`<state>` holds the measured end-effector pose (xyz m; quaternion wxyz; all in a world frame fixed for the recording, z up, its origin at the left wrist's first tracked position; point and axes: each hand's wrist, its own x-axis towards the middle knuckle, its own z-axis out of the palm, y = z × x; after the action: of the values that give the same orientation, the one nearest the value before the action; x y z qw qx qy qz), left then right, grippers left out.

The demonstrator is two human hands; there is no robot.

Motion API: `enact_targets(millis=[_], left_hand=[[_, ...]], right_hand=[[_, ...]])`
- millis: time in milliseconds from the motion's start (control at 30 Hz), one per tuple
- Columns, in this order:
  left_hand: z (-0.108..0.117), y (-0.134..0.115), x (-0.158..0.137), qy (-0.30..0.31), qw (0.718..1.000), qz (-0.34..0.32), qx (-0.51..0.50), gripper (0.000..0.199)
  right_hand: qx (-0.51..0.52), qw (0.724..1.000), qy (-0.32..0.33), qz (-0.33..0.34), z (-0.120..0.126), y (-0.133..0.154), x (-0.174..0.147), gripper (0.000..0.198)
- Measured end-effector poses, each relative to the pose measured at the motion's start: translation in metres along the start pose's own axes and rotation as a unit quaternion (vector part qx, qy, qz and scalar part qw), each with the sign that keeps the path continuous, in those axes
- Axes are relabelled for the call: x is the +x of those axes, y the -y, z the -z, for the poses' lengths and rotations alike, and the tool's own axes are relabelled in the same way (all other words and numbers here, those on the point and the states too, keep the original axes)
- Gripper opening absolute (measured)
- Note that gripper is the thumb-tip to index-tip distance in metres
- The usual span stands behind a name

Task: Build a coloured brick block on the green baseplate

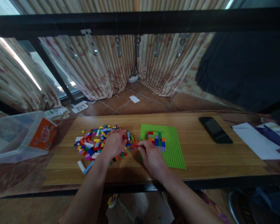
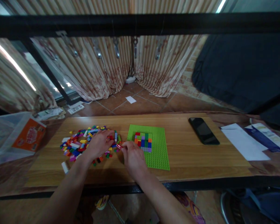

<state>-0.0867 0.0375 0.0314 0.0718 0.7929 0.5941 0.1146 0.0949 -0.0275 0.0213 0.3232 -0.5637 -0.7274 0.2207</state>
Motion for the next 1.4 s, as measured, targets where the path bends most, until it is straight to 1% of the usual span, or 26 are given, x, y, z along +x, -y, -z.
enact_targets(millis=[67, 167, 267, 367, 467, 567, 733, 933, 1100, 1233, 1333, 1400], left_hand=[[-0.002, -0.001, 0.0, -0.024, 1.0, -0.008, -0.006, 0.034], [-0.005, -0.006, 0.001, -0.059, 0.996, -0.031, -0.059, 0.035], [-0.011, -0.018, 0.0, -0.073, 0.989, -0.052, -0.119, 0.034], [-0.019, -0.034, -0.001, -0.065, 0.984, -0.083, -0.143, 0.034], [-0.029, -0.047, -0.003, -0.046, 0.98, -0.115, -0.154, 0.034], [-0.037, -0.057, -0.006, -0.031, 0.978, -0.131, -0.161, 0.039], [-0.044, -0.066, -0.01, -0.018, 0.976, -0.15, -0.154, 0.05], [-0.044, -0.068, -0.009, -0.015, 0.978, -0.16, -0.134, 0.046], [-0.046, -0.068, -0.008, -0.022, 0.977, -0.171, -0.125, 0.042], [-0.046, -0.067, -0.007, -0.024, 0.979, -0.169, -0.115, 0.043], [-0.045, -0.067, -0.008, -0.021, 0.98, -0.164, -0.108, 0.044], [-0.044, -0.068, -0.008, -0.015, 0.981, -0.16, -0.107, 0.045]], right_hand=[[0.038, 0.999, -0.02, -0.015, 0.014, -0.01, 0.003, 0.02], [0.059, 0.996, -0.052, -0.049, 0.036, -0.031, 0.009, 0.023], [0.042, 0.995, -0.058, -0.064, 0.052, -0.049, 0.014, 0.018], [-0.006, 0.998, -0.042, -0.046, 0.057, -0.06, 0.016, 0.019], [-0.062, 0.998, -0.026, -0.02, 0.058, -0.066, 0.016, 0.021], [-0.115, 0.993, -0.022, 0.004, 0.057, -0.07, 0.016, 0.02], [-0.149, 0.989, -0.018, 0.021, 0.057, -0.069, 0.019, 0.019], [-0.137, 0.99, -0.037, 0.015, 0.054, -0.072, 0.021, 0.016], [-0.089, 0.993, -0.069, 0.02, 0.049, -0.074, 0.022, 0.014], [-0.055, 0.994, -0.091, 0.026, 0.045, -0.077, 0.023, 0.012], [-0.047, 0.994, -0.091, 0.026, 0.045, -0.081, 0.022, 0.011], [-0.06, 0.994, -0.082, 0.03, 0.046, -0.082, 0.022, 0.012]])
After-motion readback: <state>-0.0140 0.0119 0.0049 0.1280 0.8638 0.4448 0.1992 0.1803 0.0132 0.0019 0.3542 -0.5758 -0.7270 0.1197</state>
